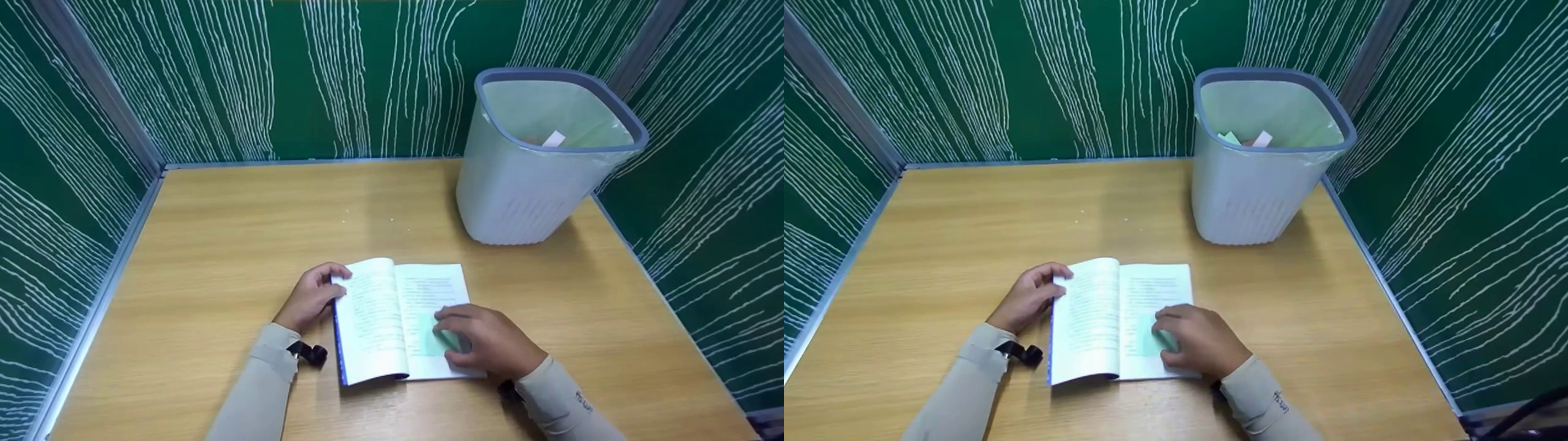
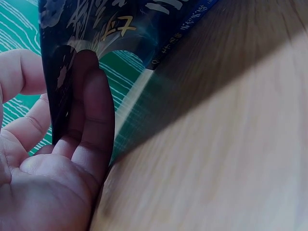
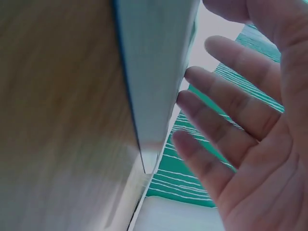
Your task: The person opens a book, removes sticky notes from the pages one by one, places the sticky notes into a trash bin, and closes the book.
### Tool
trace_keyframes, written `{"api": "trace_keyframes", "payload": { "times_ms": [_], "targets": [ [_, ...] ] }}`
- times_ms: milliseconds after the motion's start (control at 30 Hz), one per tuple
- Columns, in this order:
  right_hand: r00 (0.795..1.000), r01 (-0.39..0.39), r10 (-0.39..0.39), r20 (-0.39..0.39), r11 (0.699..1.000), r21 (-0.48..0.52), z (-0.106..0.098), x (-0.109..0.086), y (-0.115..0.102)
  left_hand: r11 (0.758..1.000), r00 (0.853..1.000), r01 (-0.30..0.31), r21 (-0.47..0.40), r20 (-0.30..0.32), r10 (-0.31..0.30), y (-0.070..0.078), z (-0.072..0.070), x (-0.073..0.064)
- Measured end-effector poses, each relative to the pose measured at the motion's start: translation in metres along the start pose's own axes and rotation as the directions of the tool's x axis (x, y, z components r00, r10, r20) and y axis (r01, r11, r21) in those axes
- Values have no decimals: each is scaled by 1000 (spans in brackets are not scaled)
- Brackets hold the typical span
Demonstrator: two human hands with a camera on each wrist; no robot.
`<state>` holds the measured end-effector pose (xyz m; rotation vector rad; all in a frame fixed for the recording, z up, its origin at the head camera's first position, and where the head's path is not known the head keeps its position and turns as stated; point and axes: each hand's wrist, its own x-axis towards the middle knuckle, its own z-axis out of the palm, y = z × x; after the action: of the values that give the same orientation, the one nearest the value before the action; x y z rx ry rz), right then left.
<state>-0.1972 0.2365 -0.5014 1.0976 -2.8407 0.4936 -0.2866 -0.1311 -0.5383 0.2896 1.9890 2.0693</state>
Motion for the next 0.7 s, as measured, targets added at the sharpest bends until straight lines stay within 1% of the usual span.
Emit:
{"api": "trace_keyframes", "payload": {
  "times_ms": [133, 233, 300, 500, 600, 700],
  "targets": [
    [997, 65, -66, -26, 996, -57, 0, 2, 0, 1000, 1000, -4, 11, -7, 4, -1, 0, 0],
    [995, 87, -90, -36, 993, -77, 0, 2, 0, 1000, 1000, -3, 17, -11, 3, -1, 1, -1],
    [995, 89, -92, -32, 992, -87, 0, 1, 1, 1000, 1000, -5, 17, -4, 5, -1, 2, -1],
    [998, 65, -67, -12, 993, -97, 1, 0, -2, 1000, 1000, -4, 26, 4, 4, -2, 2, 0],
    [998, 52, -54, -23, 994, -99, 0, 3, -3, 1000, 1000, -6, 27, 1, 6, -2, 1, 0],
    [998, 56, -60, -34, 992, -110, -1, 6, -3, 1000, 1000, -3, 11, 0, 3, -2, 0, 0]
  ]
}}
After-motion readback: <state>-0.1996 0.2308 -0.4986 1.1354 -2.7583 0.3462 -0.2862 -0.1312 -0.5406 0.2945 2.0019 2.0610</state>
